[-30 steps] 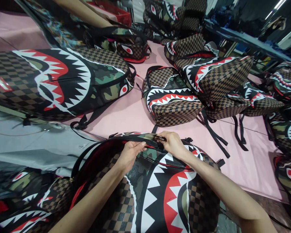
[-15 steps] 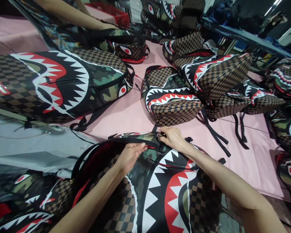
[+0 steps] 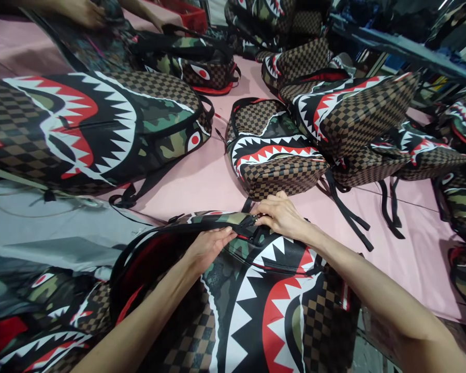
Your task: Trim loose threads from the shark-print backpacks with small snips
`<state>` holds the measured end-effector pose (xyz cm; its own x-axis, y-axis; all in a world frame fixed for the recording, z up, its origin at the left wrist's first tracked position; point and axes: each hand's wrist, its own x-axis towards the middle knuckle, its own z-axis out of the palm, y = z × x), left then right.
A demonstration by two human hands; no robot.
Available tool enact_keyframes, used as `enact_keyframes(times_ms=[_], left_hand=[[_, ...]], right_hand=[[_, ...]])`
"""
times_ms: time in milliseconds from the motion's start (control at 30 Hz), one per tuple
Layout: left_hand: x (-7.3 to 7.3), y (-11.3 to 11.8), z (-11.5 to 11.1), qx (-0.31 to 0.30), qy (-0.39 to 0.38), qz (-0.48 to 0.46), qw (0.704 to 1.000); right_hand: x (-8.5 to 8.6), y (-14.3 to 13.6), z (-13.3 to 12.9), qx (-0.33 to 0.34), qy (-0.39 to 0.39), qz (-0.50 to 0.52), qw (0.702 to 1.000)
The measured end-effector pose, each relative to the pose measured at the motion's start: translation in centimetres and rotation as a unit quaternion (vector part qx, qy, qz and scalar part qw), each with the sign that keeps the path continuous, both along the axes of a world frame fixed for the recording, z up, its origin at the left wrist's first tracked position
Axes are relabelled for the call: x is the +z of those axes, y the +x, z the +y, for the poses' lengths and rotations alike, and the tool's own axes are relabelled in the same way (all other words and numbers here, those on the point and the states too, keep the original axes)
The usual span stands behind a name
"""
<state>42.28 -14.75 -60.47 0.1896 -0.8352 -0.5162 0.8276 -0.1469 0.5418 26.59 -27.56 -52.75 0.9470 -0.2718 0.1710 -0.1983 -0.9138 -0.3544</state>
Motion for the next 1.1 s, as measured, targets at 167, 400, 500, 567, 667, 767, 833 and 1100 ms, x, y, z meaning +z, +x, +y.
enact_keyframes(times_ms=[167, 400, 500, 567, 667, 767, 833, 1100], left_hand=[[0.0, 0.0, 0.0, -0.006, -0.011, -0.001, 1.000], [0.1, 0.0, 0.1, -0.025, -0.022, -0.029, 0.999], [0.0, 0.1, 0.1, -0.031, -0.023, -0.035, 0.999], [0.0, 0.3, 0.1, -0.036, -0.028, -0.037, 0.998], [0.0, 0.4, 0.2, -0.044, -0.028, -0.037, 0.998], [0.1, 0.3, 0.2, -0.040, -0.024, -0.034, 0.998], [0.2, 0.3, 0.1, -0.038, -0.023, -0.035, 0.998], [0.5, 0.3, 1.2, -0.096, -0.044, -0.278, 0.955]], right_hand=[[0.2, 0.1, -0.1, 0.018, -0.007, 0.008, 1.000], [0.4, 0.7, -0.4, 0.033, -0.002, 0.047, 0.998], [0.5, 0.9, -0.3, 0.030, 0.011, 0.049, 0.998], [0.5, 0.9, -0.1, 0.026, 0.049, 0.061, 0.997], [0.5, 0.5, 0.1, 0.010, 0.102, 0.062, 0.993], [0.2, 0.3, 0.1, -0.007, 0.073, 0.023, 0.997], [0.0, 0.4, 0.1, -0.004, 0.051, 0.015, 0.999], [0.7, -1.6, 0.7, -0.121, 0.209, -0.006, 0.970]])
